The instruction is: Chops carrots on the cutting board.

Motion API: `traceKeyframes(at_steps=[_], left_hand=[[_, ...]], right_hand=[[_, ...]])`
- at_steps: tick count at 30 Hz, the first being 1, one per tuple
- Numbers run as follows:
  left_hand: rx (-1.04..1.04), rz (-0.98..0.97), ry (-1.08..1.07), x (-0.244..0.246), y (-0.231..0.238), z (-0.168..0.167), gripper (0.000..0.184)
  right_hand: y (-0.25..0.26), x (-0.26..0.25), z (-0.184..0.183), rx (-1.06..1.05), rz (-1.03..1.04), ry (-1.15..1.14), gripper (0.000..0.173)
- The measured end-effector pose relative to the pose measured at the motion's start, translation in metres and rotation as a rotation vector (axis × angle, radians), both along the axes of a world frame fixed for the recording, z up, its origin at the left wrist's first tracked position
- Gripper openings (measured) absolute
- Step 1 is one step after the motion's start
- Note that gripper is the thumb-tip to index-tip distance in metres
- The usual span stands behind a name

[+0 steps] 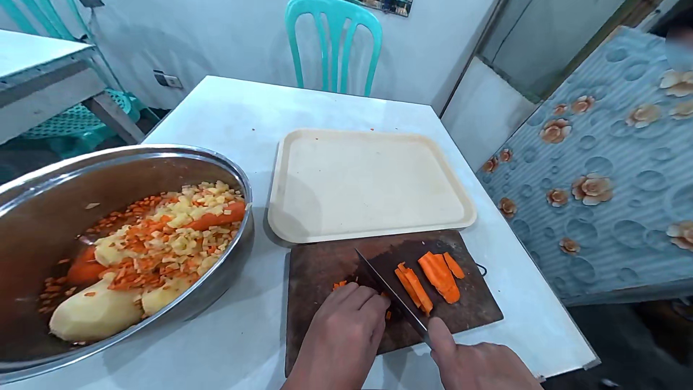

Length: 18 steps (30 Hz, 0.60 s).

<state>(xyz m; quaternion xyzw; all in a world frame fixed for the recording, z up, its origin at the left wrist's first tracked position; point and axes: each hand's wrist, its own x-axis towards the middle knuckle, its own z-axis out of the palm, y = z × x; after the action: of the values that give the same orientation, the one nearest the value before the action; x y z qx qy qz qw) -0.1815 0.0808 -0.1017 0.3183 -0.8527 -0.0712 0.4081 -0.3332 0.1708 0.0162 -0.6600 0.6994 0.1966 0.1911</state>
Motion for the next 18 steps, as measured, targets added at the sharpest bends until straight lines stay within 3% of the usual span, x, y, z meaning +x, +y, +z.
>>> traceKeyframes(at_steps=[5, 8, 11, 18], left_hand=[[0.002, -0.001, 0.023, 0.002, 0.000, -0.001, 0.016], [-0.014, 0.008, 0.023, 0.003, -0.001, -0.002, 0.017], [-0.024, 0.005, 0.024, 0.003, 0.000, -0.003, 0.017], [-0.023, 0.002, 0.026, 0.002, -0.001, -0.001, 0.017]], right_hand=[[-0.016, -0.009, 0.004, 0.122, -0.095, -0.122, 0.036], [-0.010, -0.017, 0.002, 0.059, -0.101, -0.192, 0.037], [0.001, -0.017, 0.002, -0.033, -0.061, -0.190, 0.035], [0.000, -0.008, -0.001, 0.008, 0.008, -0.082, 0.034]])
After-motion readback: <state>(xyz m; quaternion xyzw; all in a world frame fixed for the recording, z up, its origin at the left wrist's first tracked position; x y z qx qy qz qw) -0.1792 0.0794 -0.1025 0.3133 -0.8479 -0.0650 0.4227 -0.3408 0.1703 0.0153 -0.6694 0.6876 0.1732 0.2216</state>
